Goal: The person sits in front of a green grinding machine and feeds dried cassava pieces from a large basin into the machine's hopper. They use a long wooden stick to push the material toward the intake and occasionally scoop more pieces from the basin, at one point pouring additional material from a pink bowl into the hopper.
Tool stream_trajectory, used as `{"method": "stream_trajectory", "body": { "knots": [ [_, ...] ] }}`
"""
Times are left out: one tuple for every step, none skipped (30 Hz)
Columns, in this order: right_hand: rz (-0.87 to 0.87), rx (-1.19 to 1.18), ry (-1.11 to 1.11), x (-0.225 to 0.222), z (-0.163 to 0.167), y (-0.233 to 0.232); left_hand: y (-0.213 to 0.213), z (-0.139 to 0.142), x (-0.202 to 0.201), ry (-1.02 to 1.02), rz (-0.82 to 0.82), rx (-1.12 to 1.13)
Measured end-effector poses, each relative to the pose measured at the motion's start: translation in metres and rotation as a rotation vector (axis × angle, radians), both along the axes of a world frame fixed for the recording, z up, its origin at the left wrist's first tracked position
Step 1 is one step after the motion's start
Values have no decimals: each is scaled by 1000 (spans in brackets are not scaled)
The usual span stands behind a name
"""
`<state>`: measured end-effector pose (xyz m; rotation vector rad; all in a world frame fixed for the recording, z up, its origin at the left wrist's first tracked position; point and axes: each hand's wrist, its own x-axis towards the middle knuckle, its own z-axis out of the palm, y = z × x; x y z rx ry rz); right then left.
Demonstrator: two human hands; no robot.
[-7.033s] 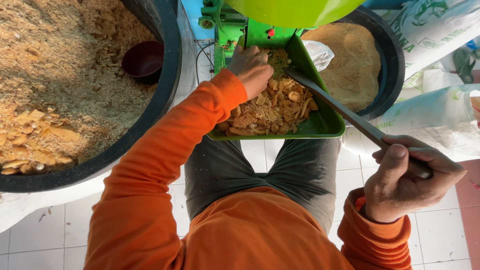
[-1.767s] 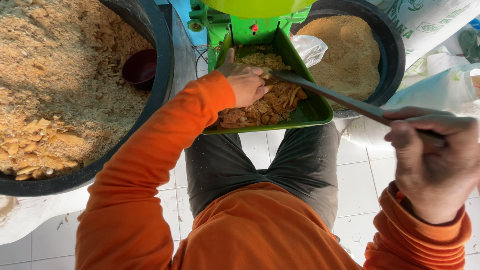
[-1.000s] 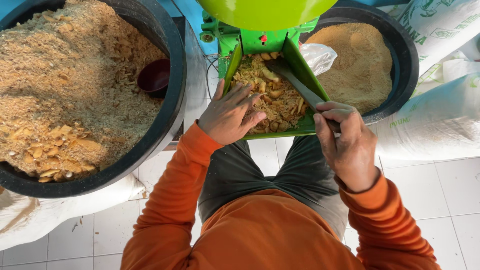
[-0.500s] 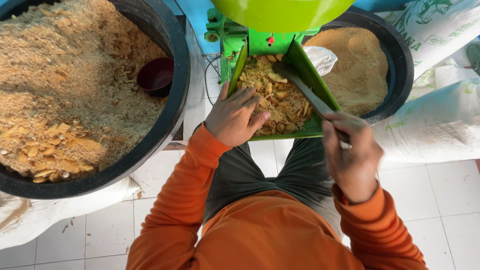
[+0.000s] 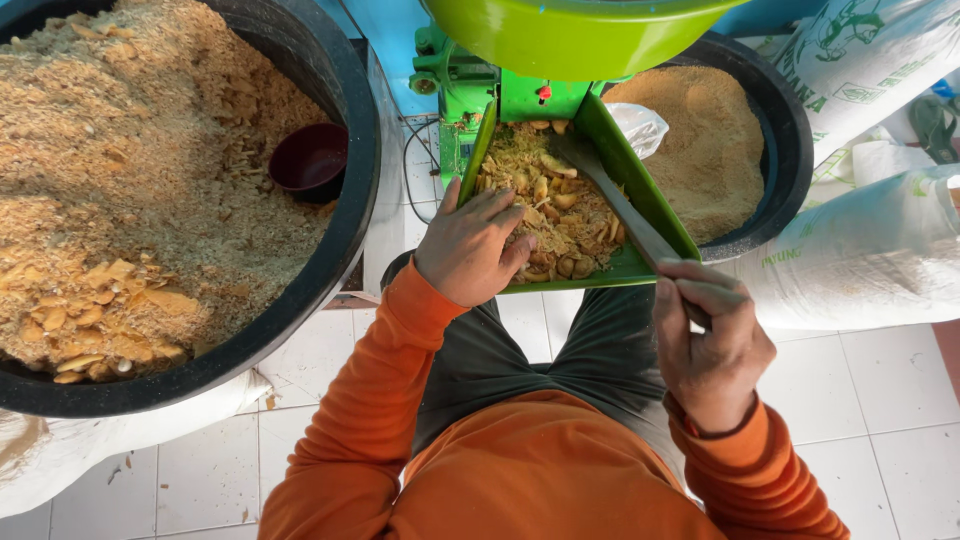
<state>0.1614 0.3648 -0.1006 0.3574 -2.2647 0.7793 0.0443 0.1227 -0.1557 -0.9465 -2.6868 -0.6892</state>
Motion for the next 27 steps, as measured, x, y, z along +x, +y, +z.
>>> {"method": "stream_trajectory", "body": {
  "knots": [
    [-13,-4,-7,-4,0,-1,0,0,0,1,2,6],
    [5,-2,-33,-10,-2,-3,0,0,1,2,5,12],
    [23,0,-56,-19,-5,-7,0,-1,2,0,4,6],
    [43,0,-77,-24,-8,-9,0,-1,2,1,5,-1],
    [57,33,-63,-29,-10,-11,0,0,2,3,8,-8],
    [70,65,-48,-30,-10,-11,0,0,2,3,4,-7],
    [84,97,-35,-32,-11,-12,-1,0,2,2,0,-5],
    [72,77,-34,-31,-11,-11,-1,0,1,2,-2,-2],
    [60,58,-31,-30,-10,-10,-1,0,0,3,-3,-3],
    [49,39,-32,-28,-9,-8,-2,1,0,0,-3,-4],
    [62,38,-53,-27,-7,-6,-2,0,0,-5,-4,-6],
    [73,38,-72,-27,-7,-5,-2,0,0,-8,-1,-7],
    [81,37,-93,-28,-7,-4,-2,0,0,-12,-1,-9],
    [89,40,-126,-30,-8,-4,-2,0,1,-18,-2,-12],
    [96,44,-156,-34,-10,-5,-2,0,1,-12,-4,-21],
    [103,47,-181,-39,-13,-6,-1,0,0,-2,-4,-31],
    [95,92,-151,-43,-17,-7,-1,0,0,9,-2,-41],
    [88,137,-122,-47,-20,-9,-2,0,0,12,-4,-36],
    [83,182,-96,-50,-22,-10,-2,0,0,13,-6,-31],
    [80,193,-110,-52,-23,-11,-2,0,1,11,-7,-26],
    [76,203,-123,-53,-23,-12,-2,1,2,2,-5,-22],
    [71,214,-135,-51,-22,-11,-2,1,2,-5,-4,-19],
    [78,153,-152,-48,-18,-10,-2,1,3,-12,-5,-16],
    [83,92,-168,-44,-14,-9,-2,1,3,-5,-11,-11],
    [90,32,-181,-40,-8,-7,-2,1,3,4,-17,-6],
    [81,30,-167,-36,-1,-5,-2,0,2,12,-20,0],
    [73,29,-156,-28,6,-2,-3,0,2,15,-17,-2]
  ]
}}
